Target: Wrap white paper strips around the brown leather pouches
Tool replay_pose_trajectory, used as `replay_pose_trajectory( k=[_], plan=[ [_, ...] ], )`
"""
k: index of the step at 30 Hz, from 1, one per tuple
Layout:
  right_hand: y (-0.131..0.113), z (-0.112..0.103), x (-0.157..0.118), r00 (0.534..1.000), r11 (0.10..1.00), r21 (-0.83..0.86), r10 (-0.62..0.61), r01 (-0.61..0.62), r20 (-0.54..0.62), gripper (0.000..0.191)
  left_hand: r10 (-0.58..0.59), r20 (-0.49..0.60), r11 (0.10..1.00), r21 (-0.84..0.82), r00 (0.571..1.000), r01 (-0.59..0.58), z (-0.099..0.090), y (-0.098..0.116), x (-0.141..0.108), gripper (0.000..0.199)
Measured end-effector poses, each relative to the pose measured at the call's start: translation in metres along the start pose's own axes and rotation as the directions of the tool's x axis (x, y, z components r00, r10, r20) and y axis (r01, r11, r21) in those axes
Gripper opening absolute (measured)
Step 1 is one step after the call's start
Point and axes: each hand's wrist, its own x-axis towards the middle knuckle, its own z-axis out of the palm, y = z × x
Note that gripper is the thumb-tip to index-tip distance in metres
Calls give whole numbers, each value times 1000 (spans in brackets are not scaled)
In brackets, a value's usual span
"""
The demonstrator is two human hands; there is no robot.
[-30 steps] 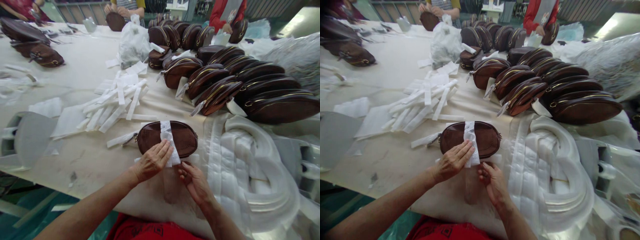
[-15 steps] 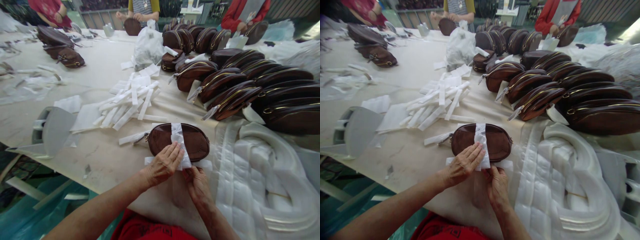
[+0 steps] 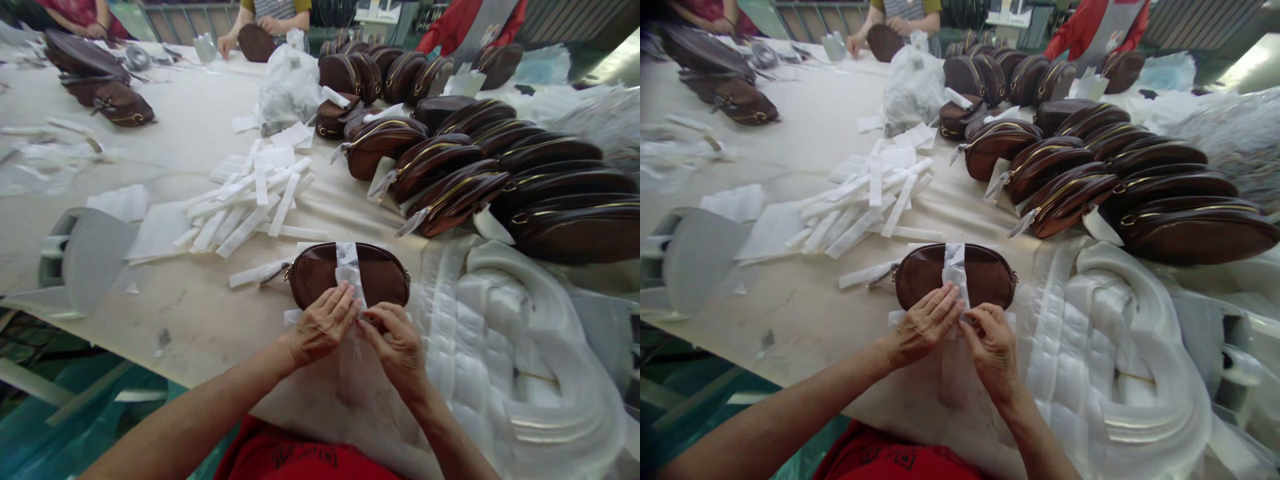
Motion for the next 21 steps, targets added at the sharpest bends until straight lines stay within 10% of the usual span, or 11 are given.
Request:
replay_pose_trajectory(
  k=[11,21],
  plan=[
    [20,10,-1,978,966,-153,-202,208,50,10,-63,-144,965,-260,988,24,-2,-9,0,19],
    [24,18,-6,979,964,-173,-203,202,11,13,-122,16,922,-368,992,119,-10,-12,6,27]
  ],
)
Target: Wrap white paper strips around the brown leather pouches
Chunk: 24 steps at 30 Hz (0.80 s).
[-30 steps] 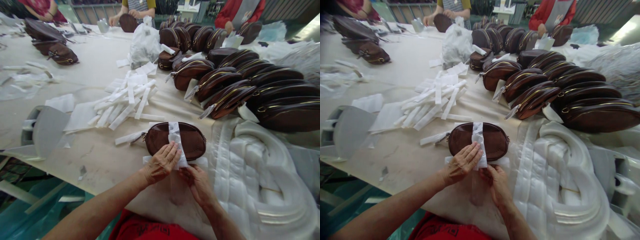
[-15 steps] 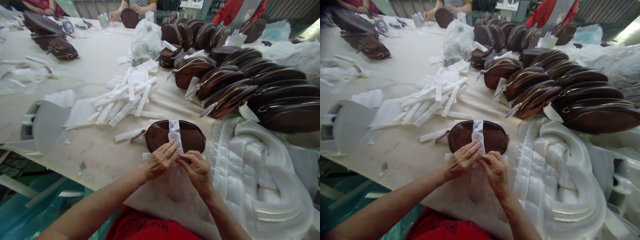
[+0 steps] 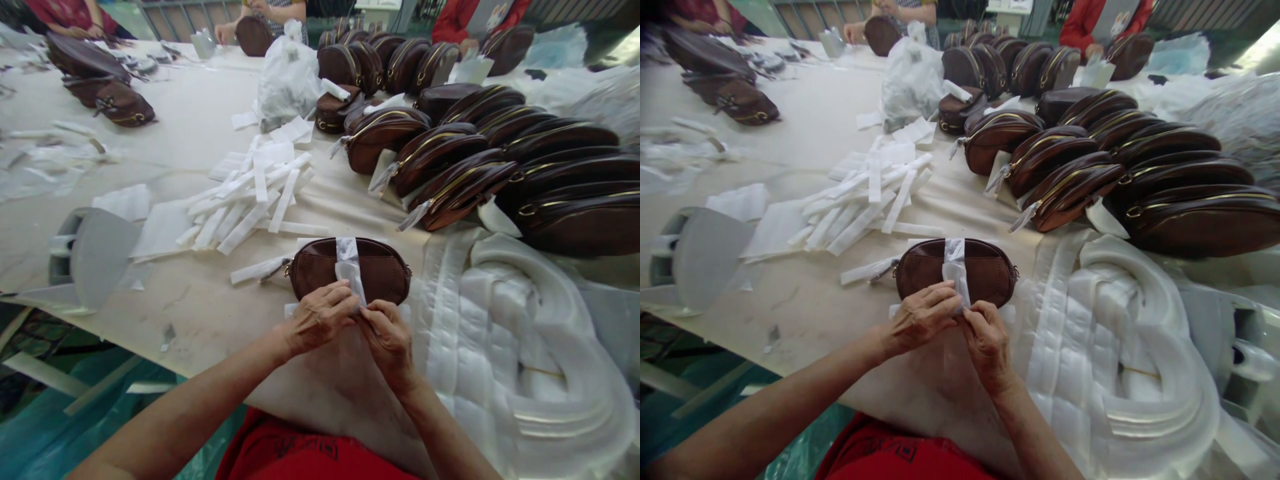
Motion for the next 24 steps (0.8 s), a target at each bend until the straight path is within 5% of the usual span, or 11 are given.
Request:
replay_pose_trajectory(
  k=[7,13,18,24],
  plan=[
    [-2,-20,-17,997,998,34,-62,60,49,30,15,-64,986,164,998,-4,16,2,-3,19],
    [-1,-25,-48,962,997,-52,-39,55,269,44,18,-87,985,172,996,-3,15,6,-1,19],
    [-6,-21,-44,974,991,-49,-111,122,200,25,31,-91,975,223,995,-10,15,8,-1,18],
    [-17,-36,-23,943,957,154,-273,247,187,26,74,-92,948,316,993,-41,15,13,-4,21]
  ],
)
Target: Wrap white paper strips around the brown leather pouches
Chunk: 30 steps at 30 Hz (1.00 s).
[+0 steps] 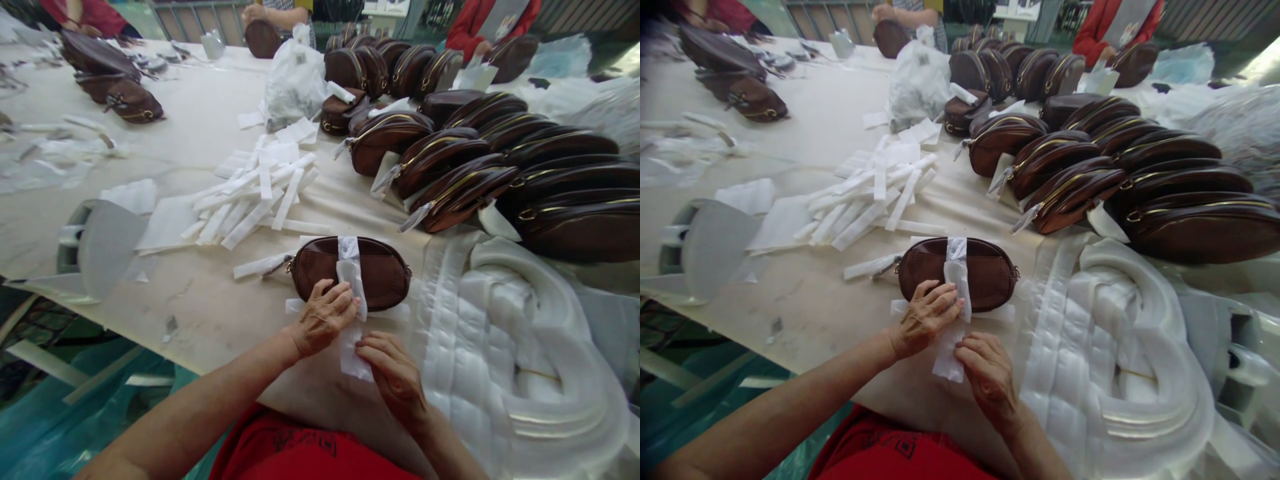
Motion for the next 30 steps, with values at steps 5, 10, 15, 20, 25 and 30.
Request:
replay_pose_trajectory(
  k=[5,10,15,20,25,30],
  plan=[
    [-9,-6,2,999,995,103,3,-9,55,25,21,-16,999,38,1000,-20,1,-1,1,21],
    [-17,-7,-4,995,989,146,14,-29,103,26,26,-19,1000,16,999,-26,3,-2,-1,20],
    [-19,-16,11,992,991,120,-66,52,111,27,36,-17,999,2,999,-36,6,-3,-5,19],
    [-13,-33,46,976,988,83,-144,132,163,27,19,0,999,-31,1000,-19,4,-4,-3,18],
    [7,-34,82,972,983,47,-184,179,148,25,21,67,997,-80,998,-15,0,-8,-4,24],
    [39,-22,107,993,999,34,-23,19,115,16,10,116,959,-283,993,24,-2,-11,-6,31]
  ],
)
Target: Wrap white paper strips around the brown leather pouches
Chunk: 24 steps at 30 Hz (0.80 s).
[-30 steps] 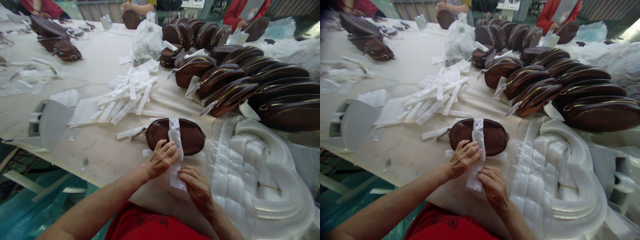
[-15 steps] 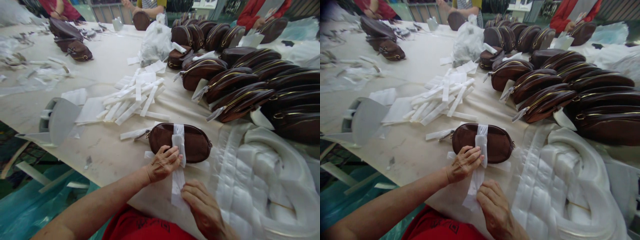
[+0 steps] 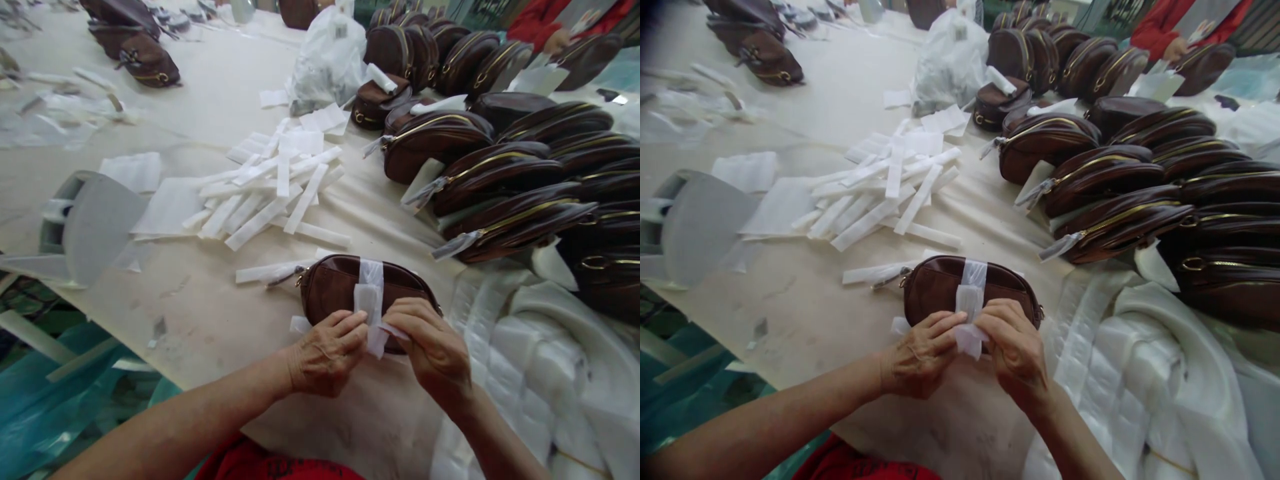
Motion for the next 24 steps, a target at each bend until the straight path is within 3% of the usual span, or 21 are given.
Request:
replay_pose_trajectory(
  k=[6,10,14,18,21,24],
  plan=[
    [25,26,2,968,960,-133,237,-247,-83,20,-7,-71,996,-93,997,0,4,-3,-2,25],
    [27,39,-4,939,918,-220,292,-329,-182,21,-8,-134,994,-109,991,-7,4,-2,1,14],
    [30,43,-6,928,913,-207,310,-351,-209,20,-117,-209,986,-145,971,87,-5,4,13,14],
    [32,44,-6,929,917,-197,306,-346,-207,19,-200,-227,973,69,953,220,-6,8,30,21],
    [32,45,-6,927,913,-209,304,-349,-219,19,-197,-176,951,204,965,231,2,6,35,29],
    [32,44,-5,915,899,-223,324,-377,-241,20,-180,-126,952,227,976,205,9,3,33,31]
  ],
)
